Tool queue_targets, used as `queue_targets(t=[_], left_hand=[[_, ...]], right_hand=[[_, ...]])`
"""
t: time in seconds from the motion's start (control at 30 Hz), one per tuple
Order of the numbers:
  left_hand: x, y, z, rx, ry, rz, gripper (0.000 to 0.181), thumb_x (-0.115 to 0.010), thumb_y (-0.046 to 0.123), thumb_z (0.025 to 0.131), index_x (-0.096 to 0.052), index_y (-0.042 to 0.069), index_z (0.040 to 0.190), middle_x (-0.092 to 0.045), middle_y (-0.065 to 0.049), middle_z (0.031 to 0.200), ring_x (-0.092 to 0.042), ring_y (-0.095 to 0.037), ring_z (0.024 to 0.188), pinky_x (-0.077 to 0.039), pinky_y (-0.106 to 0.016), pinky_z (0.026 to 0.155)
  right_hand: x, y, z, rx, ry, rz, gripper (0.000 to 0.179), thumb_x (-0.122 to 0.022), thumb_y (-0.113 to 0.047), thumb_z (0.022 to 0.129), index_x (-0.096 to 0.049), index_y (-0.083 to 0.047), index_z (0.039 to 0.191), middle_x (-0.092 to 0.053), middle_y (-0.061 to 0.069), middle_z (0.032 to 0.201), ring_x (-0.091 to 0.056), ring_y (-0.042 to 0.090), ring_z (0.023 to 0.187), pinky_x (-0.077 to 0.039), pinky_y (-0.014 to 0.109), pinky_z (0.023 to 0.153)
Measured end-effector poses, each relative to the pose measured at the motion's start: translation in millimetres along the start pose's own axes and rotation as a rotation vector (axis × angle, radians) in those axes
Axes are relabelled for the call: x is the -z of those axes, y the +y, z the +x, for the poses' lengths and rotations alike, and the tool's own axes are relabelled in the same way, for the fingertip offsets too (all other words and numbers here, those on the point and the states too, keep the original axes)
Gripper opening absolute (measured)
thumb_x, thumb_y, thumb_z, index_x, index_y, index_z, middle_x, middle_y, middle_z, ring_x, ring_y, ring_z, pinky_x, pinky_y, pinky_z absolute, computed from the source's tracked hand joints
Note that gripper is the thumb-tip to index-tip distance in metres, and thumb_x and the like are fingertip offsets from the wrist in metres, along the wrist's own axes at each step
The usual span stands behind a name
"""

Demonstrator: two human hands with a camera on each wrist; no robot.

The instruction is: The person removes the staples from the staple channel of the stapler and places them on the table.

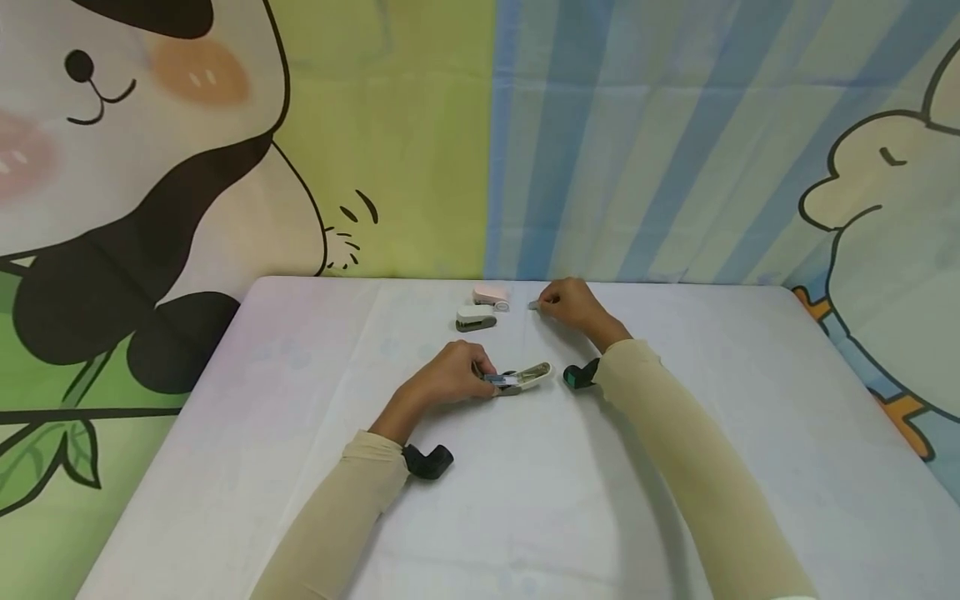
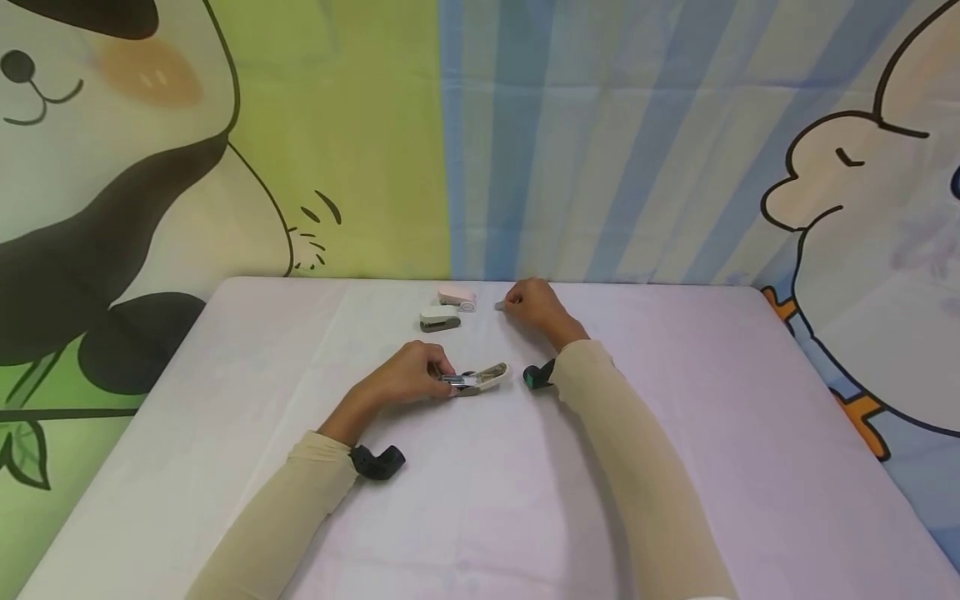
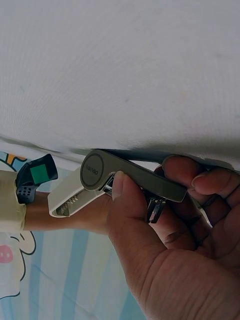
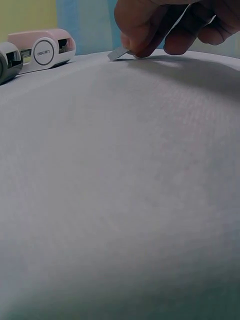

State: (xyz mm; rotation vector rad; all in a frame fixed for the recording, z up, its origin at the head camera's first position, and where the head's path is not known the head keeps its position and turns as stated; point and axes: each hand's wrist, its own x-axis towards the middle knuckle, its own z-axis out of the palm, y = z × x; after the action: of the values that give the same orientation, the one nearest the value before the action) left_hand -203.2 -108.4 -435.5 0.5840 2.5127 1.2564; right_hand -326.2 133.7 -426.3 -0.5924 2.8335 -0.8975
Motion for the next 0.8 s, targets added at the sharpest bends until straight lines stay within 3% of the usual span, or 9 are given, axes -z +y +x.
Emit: queue_targets(t=[0.43,0.8], left_hand=[[2.7,2.5,-0.4,-0.002,0.004,0.020,0.013,-0.080,0.008,0.075,-0.072,0.007,0.086,-0.065,0.001,0.080,-0.054,-0.013,0.071,-0.044,-0.028,0.062],[0.9,1.9,0.1,0.006,0.006,0.017,0.013,-0.080,0.008,0.075,-0.073,0.007,0.086,-0.065,0.002,0.079,-0.054,-0.013,0.071,-0.044,-0.027,0.062]], right_hand=[[2.5,6.7,4.2,0.129,-0.011,-0.044,0.017,-0.060,-0.001,0.091,-0.075,0.003,0.083,-0.064,0.018,0.099,-0.059,0.032,0.095,-0.047,0.044,0.081],[6.2,4.1,-0.3,0.015,-0.037,-0.119,0.013,-0.065,-0.007,0.091,-0.075,0.001,0.096,-0.066,0.015,0.099,-0.059,0.027,0.088,-0.049,0.040,0.076]])
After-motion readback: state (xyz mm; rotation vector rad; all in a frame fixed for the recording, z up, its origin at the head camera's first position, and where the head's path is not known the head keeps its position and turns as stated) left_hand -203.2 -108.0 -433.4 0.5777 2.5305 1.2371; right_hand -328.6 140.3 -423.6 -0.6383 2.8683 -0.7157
